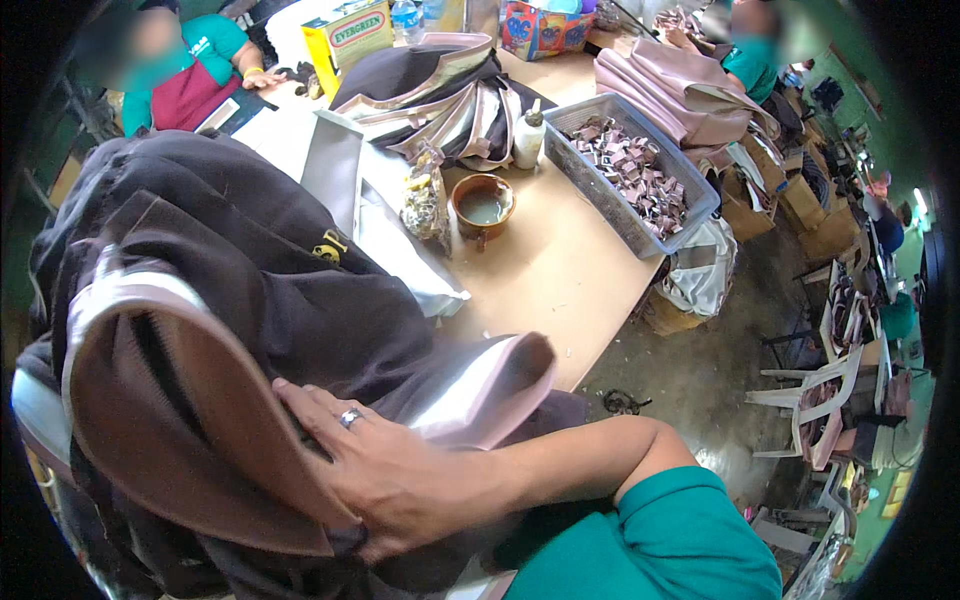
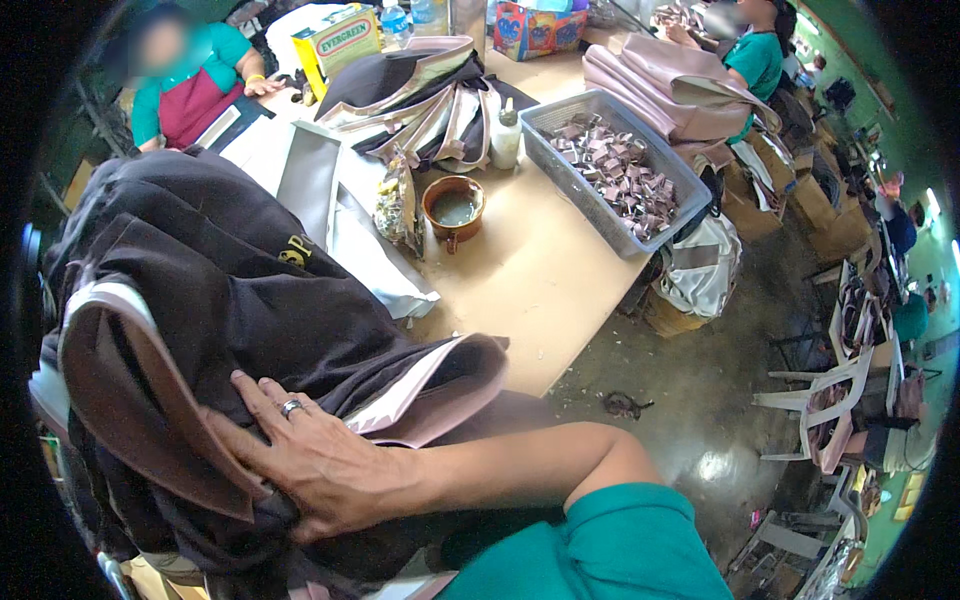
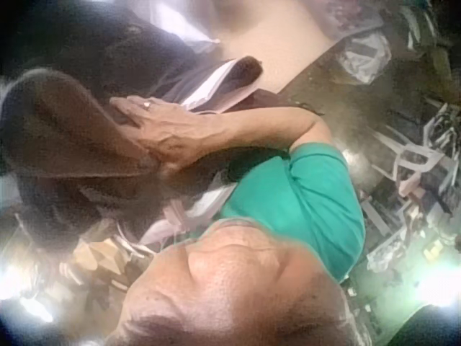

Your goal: The person assembles a handbag by hand, attaching a zipper to a fabric piece and using a hammer to secure it. They then use scissors to trim excess material and place the finished bag into a container.

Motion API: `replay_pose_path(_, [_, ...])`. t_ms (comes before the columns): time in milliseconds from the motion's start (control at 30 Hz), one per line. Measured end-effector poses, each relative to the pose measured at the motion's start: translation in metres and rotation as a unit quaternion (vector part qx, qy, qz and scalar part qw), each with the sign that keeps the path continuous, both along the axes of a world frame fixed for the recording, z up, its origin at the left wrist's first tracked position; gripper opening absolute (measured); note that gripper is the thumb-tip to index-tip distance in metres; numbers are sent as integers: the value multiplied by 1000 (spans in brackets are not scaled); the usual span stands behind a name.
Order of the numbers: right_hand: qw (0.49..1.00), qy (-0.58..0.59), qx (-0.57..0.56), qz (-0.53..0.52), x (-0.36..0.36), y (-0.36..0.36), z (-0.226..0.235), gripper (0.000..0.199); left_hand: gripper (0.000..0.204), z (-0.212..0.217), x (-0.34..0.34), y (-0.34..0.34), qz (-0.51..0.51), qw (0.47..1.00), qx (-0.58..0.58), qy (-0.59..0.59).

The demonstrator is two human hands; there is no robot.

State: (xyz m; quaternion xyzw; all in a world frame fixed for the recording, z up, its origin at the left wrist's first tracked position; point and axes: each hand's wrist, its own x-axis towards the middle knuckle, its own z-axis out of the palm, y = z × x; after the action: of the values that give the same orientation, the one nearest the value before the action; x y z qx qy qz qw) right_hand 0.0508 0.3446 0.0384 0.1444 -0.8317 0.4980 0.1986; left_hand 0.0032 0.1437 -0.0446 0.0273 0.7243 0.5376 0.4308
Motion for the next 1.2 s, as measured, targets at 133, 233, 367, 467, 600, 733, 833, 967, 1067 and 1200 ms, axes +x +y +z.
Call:
replay_pose_path(133, [989,-90,113,-31,-14,-7,-26,103,84,5,5,-7,-4,1000,5,5])
replay_pose_path(233, [995,-90,37,-20,-29,-13,-40,94,83,6,2,-13,-5,1000,12,10])
replay_pose_path(367, [995,-85,-45,-21,-30,-7,-37,83,82,12,-3,-12,-12,999,22,24])
replay_pose_path(467, [965,-251,-61,36,-26,5,-20,58,81,23,-14,-5,-31,998,27,48])
replay_pose_path(600, [984,-142,-103,-2,-24,19,-53,44,79,39,-25,11,-79,994,30,68])
replay_pose_path(733, [960,-210,-181,-29,-7,34,-73,45,78,53,-26,34,-141,982,2,124])
replay_pose_path(833, [946,-232,-223,-49,4,46,-83,45,78,50,-31,42,-169,937,-33,304])
replay_pose_path(967, [938,-228,-251,-71,12,70,-90,46,82,51,-38,67,-158,865,-48,473])
replay_pose_path(1067, [931,-221,-272,-102,29,103,-95,47,90,95,-29,125,-57,939,103,324])
replay_pose_path(1200, [927,-203,-284,-135,48,149,-85,47,95,155,-11,194,-10,809,211,549])
